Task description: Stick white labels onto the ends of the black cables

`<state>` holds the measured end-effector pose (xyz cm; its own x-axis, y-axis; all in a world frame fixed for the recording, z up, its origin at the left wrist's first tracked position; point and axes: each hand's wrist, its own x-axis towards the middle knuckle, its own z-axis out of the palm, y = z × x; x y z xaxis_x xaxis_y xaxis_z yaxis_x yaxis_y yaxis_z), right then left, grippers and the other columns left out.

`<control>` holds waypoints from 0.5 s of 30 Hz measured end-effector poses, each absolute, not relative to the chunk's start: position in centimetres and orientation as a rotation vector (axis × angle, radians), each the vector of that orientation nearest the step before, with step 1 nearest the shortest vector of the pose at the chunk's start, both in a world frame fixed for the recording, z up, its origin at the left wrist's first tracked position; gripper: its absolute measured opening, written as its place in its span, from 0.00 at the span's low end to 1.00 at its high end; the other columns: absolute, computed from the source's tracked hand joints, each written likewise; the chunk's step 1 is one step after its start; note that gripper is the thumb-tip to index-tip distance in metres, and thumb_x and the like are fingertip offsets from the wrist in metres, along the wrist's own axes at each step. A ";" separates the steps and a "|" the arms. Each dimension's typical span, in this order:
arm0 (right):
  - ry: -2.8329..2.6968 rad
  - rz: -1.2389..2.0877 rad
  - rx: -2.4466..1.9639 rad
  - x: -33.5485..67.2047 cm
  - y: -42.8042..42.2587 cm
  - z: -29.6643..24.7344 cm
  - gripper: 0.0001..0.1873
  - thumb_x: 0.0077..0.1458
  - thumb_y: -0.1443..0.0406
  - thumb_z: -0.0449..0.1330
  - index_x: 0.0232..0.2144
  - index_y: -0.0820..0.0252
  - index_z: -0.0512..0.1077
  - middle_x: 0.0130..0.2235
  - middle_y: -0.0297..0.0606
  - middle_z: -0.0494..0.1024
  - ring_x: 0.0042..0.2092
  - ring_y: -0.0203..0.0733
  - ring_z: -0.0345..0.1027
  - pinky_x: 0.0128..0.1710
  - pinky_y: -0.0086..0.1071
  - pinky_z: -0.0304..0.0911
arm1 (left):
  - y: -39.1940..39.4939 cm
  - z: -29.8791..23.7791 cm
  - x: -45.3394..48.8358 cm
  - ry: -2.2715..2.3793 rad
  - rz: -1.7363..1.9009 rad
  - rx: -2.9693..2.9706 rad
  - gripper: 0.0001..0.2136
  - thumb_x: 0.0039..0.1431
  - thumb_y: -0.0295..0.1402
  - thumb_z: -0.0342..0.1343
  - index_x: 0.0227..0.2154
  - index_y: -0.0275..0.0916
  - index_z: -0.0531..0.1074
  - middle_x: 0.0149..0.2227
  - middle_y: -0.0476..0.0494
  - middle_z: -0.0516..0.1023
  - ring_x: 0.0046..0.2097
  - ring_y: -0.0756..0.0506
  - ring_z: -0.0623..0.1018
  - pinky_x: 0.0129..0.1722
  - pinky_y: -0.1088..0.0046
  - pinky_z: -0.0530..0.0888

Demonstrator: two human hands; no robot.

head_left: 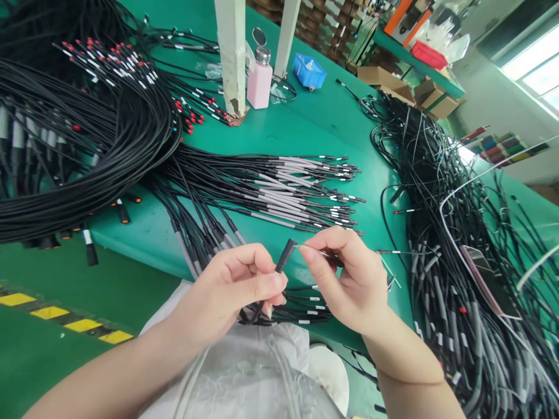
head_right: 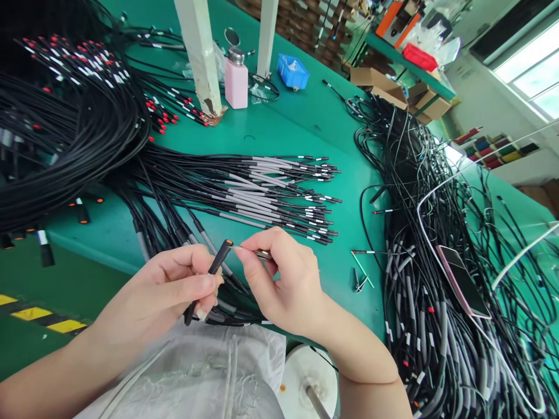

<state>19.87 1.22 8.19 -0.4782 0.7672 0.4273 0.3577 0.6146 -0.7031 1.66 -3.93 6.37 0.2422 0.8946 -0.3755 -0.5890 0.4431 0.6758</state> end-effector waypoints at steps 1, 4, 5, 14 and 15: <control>-2.087 0.785 -0.884 20.0 1.3 8.2 0.05 0.63 0.70 0.60 0.38 0.55 0.69 0.30 0.28 0.74 0.24 0.29 0.59 0.23 0.26 0.58 | -4.0 6.3 1.6 0.814 1.055 0.446 0.12 0.49 0.29 0.71 0.20 0.38 0.73 0.19 0.52 0.79 0.21 0.54 0.74 0.23 0.82 0.70; -2.051 1.063 -0.869 20.2 1.6 8.3 0.03 0.64 0.67 0.61 0.37 0.54 0.69 0.29 0.27 0.73 0.25 0.30 0.60 0.21 0.26 0.57 | -4.1 6.3 1.7 0.811 1.056 0.443 0.12 0.49 0.29 0.71 0.20 0.38 0.73 0.19 0.53 0.78 0.21 0.54 0.74 0.22 0.82 0.70; -2.023 1.096 -0.868 20.2 1.6 8.3 0.03 0.64 0.67 0.61 0.37 0.54 0.69 0.29 0.27 0.73 0.25 0.30 0.60 0.21 0.26 0.57 | -4.1 6.4 1.7 0.818 1.060 0.435 0.12 0.48 0.29 0.71 0.20 0.38 0.72 0.18 0.53 0.78 0.21 0.54 0.74 0.22 0.83 0.70; -2.097 0.819 -0.866 19.9 1.3 8.3 0.05 0.63 0.70 0.61 0.37 0.55 0.69 0.30 0.27 0.72 0.26 0.28 0.59 0.24 0.25 0.58 | -4.2 6.7 2.0 0.849 1.088 0.449 0.13 0.47 0.29 0.72 0.19 0.38 0.72 0.17 0.53 0.77 0.20 0.54 0.73 0.20 0.83 0.69; -2.099 0.871 -0.861 19.9 1.3 8.3 0.04 0.63 0.69 0.60 0.37 0.55 0.69 0.30 0.27 0.72 0.26 0.29 0.59 0.24 0.25 0.58 | -4.4 6.7 2.0 0.857 1.097 0.445 0.13 0.47 0.29 0.72 0.19 0.38 0.72 0.17 0.53 0.77 0.20 0.54 0.73 0.21 0.84 0.69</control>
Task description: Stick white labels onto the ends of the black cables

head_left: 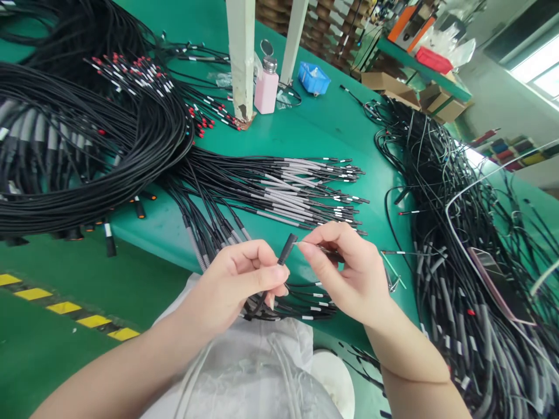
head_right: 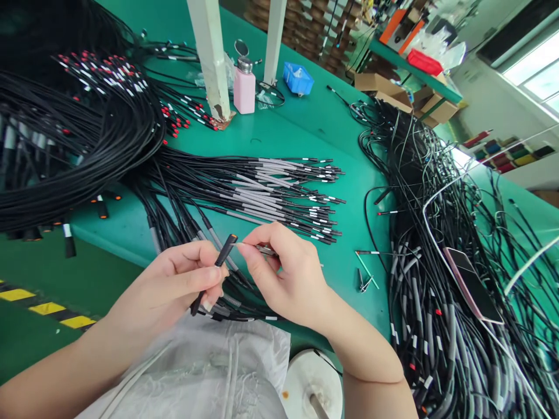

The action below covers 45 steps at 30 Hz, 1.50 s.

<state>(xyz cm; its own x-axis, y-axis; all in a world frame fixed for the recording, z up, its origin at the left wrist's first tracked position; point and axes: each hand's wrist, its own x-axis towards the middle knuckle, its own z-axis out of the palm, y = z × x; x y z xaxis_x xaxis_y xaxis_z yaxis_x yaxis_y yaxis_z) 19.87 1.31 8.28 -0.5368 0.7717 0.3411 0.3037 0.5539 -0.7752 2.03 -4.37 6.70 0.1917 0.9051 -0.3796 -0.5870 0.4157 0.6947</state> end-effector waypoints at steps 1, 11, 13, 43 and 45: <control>-2.093 0.941 -0.855 19.9 1.3 8.3 0.04 0.64 0.68 0.60 0.37 0.55 0.69 0.29 0.27 0.72 0.26 0.29 0.60 0.23 0.25 0.58 | -4.5 6.7 2.1 0.869 1.107 0.441 0.12 0.47 0.30 0.72 0.19 0.38 0.72 0.17 0.53 0.78 0.20 0.55 0.73 0.21 0.84 0.69; -2.021 1.083 -0.766 19.6 0.4 8.0 0.03 0.64 0.67 0.60 0.37 0.56 0.68 0.30 0.29 0.72 0.26 0.30 0.60 0.22 0.26 0.56 | -5.6 7.5 2.2 0.955 1.169 0.495 0.13 0.44 0.32 0.74 0.20 0.37 0.74 0.17 0.52 0.78 0.20 0.54 0.73 0.20 0.83 0.68; -2.049 1.041 -0.755 19.5 0.2 8.0 0.03 0.64 0.67 0.60 0.37 0.56 0.68 0.30 0.29 0.72 0.25 0.30 0.60 0.23 0.26 0.57 | -5.7 7.6 2.2 0.965 1.178 0.496 0.13 0.44 0.31 0.74 0.20 0.37 0.74 0.18 0.52 0.78 0.20 0.54 0.73 0.20 0.82 0.68; -1.909 1.083 -0.930 19.6 2.0 7.2 0.15 0.68 0.62 0.56 0.53 0.53 0.77 0.34 0.36 0.73 0.39 0.40 0.70 0.40 0.38 0.72 | -4.3 6.4 1.2 0.942 1.107 0.495 0.07 0.47 0.30 0.72 0.23 0.38 0.78 0.20 0.51 0.79 0.23 0.51 0.74 0.25 0.77 0.72; -2.039 0.959 -0.852 19.8 1.8 7.4 0.18 0.68 0.67 0.54 0.57 0.53 0.74 0.36 0.38 0.73 0.45 0.43 0.69 0.45 0.41 0.71 | -4.2 6.6 1.1 0.955 1.108 0.486 0.07 0.48 0.31 0.72 0.24 0.38 0.79 0.20 0.50 0.79 0.23 0.51 0.74 0.25 0.77 0.71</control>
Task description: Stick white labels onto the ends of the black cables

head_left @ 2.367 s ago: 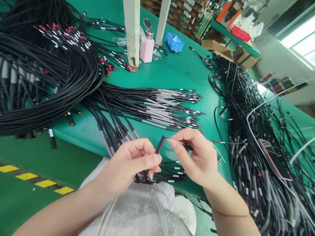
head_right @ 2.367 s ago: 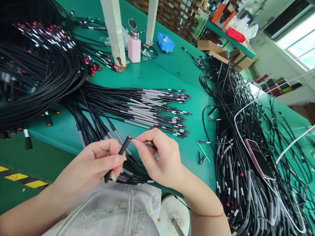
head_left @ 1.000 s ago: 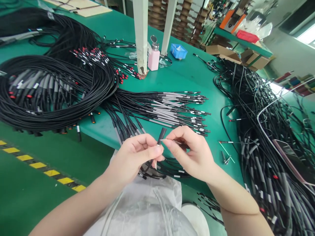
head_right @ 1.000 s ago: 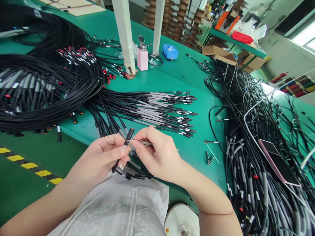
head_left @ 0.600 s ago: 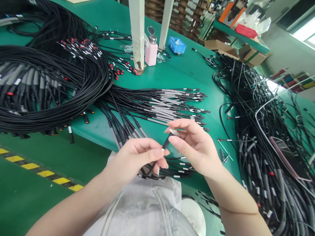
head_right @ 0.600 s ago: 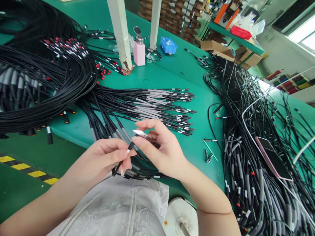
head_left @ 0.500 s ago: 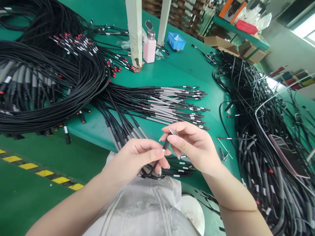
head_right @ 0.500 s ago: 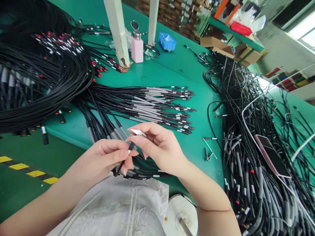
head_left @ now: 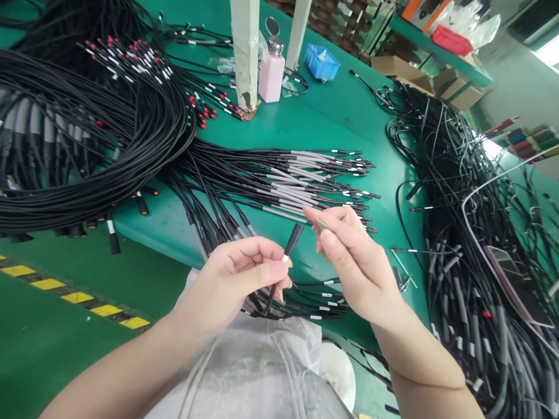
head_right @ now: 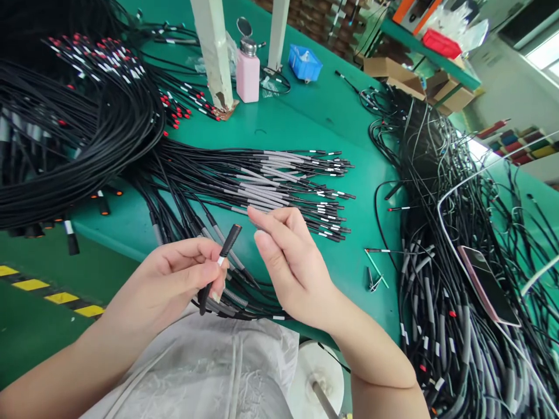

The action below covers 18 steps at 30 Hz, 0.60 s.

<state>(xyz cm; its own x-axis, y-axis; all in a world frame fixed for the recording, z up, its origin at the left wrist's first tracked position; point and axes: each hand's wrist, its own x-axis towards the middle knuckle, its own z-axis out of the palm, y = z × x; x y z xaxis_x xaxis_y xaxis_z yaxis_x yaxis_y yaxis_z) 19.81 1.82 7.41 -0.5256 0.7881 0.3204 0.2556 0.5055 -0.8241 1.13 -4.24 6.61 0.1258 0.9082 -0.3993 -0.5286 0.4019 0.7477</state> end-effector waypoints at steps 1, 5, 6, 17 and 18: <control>-2.082 0.922 -0.823 19.8 1.7 7.5 0.20 0.68 0.69 0.53 0.58 0.53 0.73 0.35 0.38 0.73 0.45 0.42 0.68 0.45 0.40 0.71 | -4.2 6.6 1.1 0.963 1.109 0.483 0.07 0.48 0.31 0.72 0.24 0.38 0.78 0.20 0.50 0.79 0.23 0.51 0.74 0.25 0.77 0.71; -2.064 0.939 -0.859 19.6 0.9 7.5 0.16 0.65 0.70 0.58 0.54 0.53 0.73 0.35 0.35 0.74 0.36 0.38 0.69 0.34 0.34 0.70 | -4.3 6.5 1.0 0.985 1.114 0.476 0.07 0.48 0.30 0.71 0.23 0.38 0.78 0.20 0.52 0.78 0.23 0.52 0.74 0.25 0.78 0.71; -2.024 0.963 -0.881 19.4 0.7 7.4 0.14 0.65 0.69 0.60 0.51 0.53 0.72 0.36 0.34 0.74 0.35 0.36 0.70 0.32 0.32 0.70 | -4.3 6.4 1.0 0.982 1.111 0.481 0.07 0.48 0.30 0.71 0.23 0.39 0.78 0.20 0.52 0.78 0.23 0.52 0.74 0.25 0.78 0.70; -2.066 0.934 -0.850 18.8 0.6 7.6 0.03 0.63 0.69 0.62 0.37 0.56 0.71 0.33 0.34 0.77 0.31 0.35 0.72 0.26 0.29 0.67 | -4.5 6.1 1.1 1.034 1.099 0.541 0.06 0.49 0.29 0.70 0.24 0.40 0.77 0.19 0.54 0.76 0.22 0.52 0.73 0.24 0.79 0.70; -2.068 0.954 -0.852 18.8 0.6 7.6 0.03 0.63 0.69 0.62 0.37 0.56 0.71 0.32 0.34 0.77 0.31 0.35 0.72 0.26 0.29 0.67 | -4.6 6.1 1.1 1.045 1.097 0.542 0.06 0.49 0.30 0.70 0.24 0.40 0.77 0.19 0.54 0.76 0.22 0.52 0.73 0.24 0.78 0.71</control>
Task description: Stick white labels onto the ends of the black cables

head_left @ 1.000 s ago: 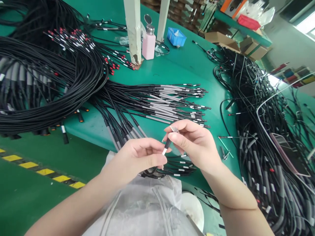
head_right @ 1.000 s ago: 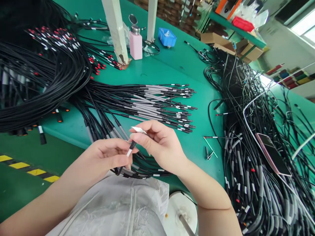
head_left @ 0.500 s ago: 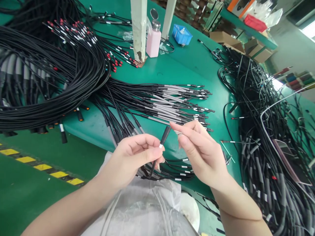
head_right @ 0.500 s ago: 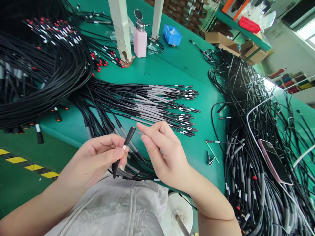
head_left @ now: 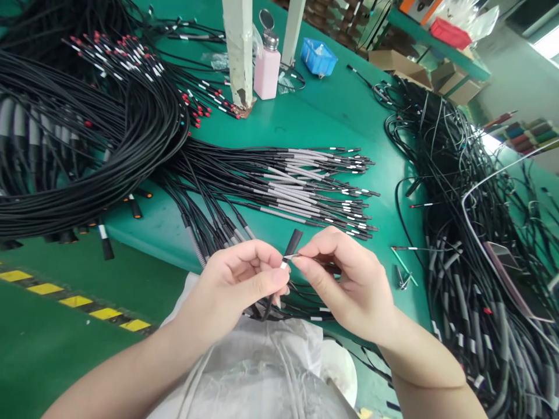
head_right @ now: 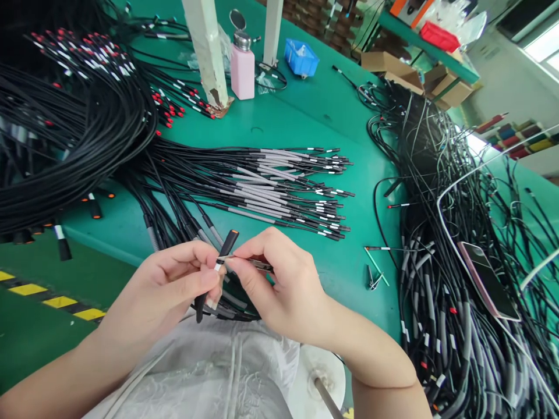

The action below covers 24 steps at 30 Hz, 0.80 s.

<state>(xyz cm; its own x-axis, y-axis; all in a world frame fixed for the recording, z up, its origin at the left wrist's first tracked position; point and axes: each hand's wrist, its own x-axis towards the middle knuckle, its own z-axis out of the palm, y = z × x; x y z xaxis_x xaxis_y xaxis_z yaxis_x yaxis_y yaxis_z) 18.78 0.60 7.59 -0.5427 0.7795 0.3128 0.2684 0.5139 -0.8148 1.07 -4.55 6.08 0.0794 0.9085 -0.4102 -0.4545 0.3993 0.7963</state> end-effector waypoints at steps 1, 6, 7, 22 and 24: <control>-2.071 0.982 -0.845 18.8 0.6 7.6 0.03 0.63 0.69 0.62 0.36 0.57 0.71 0.32 0.34 0.77 0.31 0.36 0.72 0.26 0.29 0.67 | -4.6 6.0 1.1 1.051 1.096 0.541 0.06 0.49 0.30 0.70 0.24 0.40 0.77 0.20 0.53 0.76 0.23 0.51 0.73 0.24 0.78 0.71; -1.996 1.080 -0.802 18.8 0.8 7.5 0.03 0.63 0.68 0.62 0.36 0.56 0.72 0.32 0.34 0.77 0.32 0.35 0.71 0.28 0.30 0.67 | -4.7 6.0 1.2 1.016 1.104 0.499 0.06 0.50 0.30 0.69 0.25 0.40 0.77 0.19 0.53 0.77 0.22 0.52 0.73 0.24 0.79 0.71; -1.959 1.059 -0.829 18.9 0.9 7.5 0.03 0.63 0.69 0.62 0.36 0.56 0.72 0.33 0.33 0.77 0.32 0.35 0.71 0.28 0.30 0.66 | -4.8 6.1 1.2 1.008 1.103 0.492 0.06 0.50 0.29 0.69 0.24 0.39 0.77 0.19 0.52 0.77 0.22 0.52 0.73 0.24 0.79 0.71; -2.015 0.889 -0.866 19.1 1.5 7.6 0.04 0.63 0.70 0.62 0.36 0.57 0.72 0.32 0.34 0.77 0.31 0.34 0.69 0.27 0.29 0.65 | -4.9 6.1 1.0 1.013 1.083 0.481 0.06 0.51 0.29 0.69 0.23 0.38 0.77 0.19 0.51 0.78 0.22 0.52 0.73 0.25 0.79 0.72; -2.016 0.957 -0.863 19.1 1.6 7.5 0.03 0.63 0.69 0.62 0.36 0.58 0.72 0.32 0.33 0.77 0.31 0.34 0.69 0.26 0.29 0.64 | -4.9 6.1 1.0 1.022 1.092 0.476 0.06 0.51 0.29 0.69 0.23 0.38 0.77 0.19 0.52 0.78 0.22 0.52 0.73 0.25 0.79 0.72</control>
